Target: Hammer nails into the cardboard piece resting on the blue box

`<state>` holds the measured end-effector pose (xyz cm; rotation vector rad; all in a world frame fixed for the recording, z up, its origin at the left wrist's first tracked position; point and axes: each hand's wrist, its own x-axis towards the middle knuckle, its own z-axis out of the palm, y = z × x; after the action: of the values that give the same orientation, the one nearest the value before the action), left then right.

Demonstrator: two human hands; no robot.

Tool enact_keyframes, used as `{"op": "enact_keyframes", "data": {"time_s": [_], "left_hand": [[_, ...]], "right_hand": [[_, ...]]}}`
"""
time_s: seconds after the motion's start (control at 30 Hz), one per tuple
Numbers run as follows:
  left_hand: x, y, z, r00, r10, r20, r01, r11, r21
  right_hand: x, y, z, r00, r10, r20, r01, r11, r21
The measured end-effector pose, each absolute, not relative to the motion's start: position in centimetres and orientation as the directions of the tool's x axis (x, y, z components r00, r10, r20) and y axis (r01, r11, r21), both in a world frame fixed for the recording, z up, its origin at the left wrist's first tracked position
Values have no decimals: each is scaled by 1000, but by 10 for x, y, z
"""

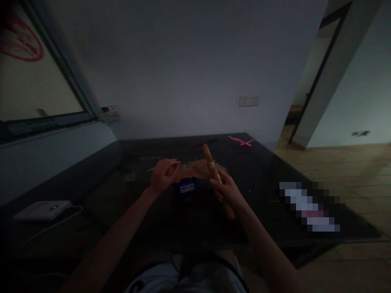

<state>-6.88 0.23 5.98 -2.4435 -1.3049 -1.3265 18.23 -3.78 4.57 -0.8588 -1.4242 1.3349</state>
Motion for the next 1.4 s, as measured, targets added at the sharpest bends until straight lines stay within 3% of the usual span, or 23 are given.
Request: {"op": "enact_keyframes", "data": {"time_s": [0.2,0.5,0.8,0.9,1.17,1.4], "left_hand": [[-61,-39,15,650,651,392,633,-749,193],[-65,-26,1,681,704,201,714,-699,31],[-56,-28,-2,668,711,221,740,-668,-86],[-55,-29,-1,633,731,255,760,-650,-23],[-55,-32,-2,587,678,443,583,-733,350],[-45,-38,6,493,767,410,419,-622,661]], "right_hand": [[183,-38,40,-248,945,212,-240,152,-959],[181,-40,34,-235,956,173,-223,121,-967],[182,-44,33,-268,944,191,-187,143,-972],[182,-43,32,-264,944,199,-196,149,-969],[184,-40,29,-209,961,183,-185,145,-972],[184,-41,29,-219,956,197,-172,161,-972]]}}
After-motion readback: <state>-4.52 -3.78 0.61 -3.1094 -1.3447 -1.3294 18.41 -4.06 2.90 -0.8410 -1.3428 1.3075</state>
